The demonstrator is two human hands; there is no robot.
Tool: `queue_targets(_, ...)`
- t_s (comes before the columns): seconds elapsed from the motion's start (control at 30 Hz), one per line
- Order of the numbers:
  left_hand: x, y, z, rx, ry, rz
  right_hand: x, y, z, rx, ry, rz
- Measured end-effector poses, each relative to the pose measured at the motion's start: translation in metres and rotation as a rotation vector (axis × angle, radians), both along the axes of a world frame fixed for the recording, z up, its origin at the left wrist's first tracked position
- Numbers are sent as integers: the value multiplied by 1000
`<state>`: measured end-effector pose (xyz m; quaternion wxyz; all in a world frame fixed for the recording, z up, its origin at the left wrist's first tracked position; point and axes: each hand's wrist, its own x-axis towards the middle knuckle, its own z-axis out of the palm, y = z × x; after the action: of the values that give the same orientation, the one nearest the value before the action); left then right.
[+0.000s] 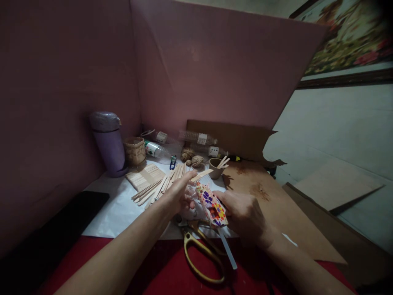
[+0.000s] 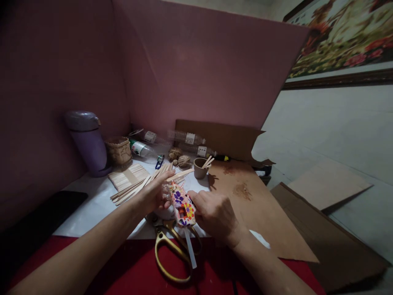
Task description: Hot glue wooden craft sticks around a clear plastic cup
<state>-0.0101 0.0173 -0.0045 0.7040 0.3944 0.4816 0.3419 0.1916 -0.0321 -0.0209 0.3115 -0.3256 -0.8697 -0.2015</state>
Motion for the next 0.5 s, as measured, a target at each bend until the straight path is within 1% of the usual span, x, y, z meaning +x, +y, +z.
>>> queue_targets(0.5, 1, -1, 1, -13, -46, 51, 2, 2, 1, -31, 31, 17)
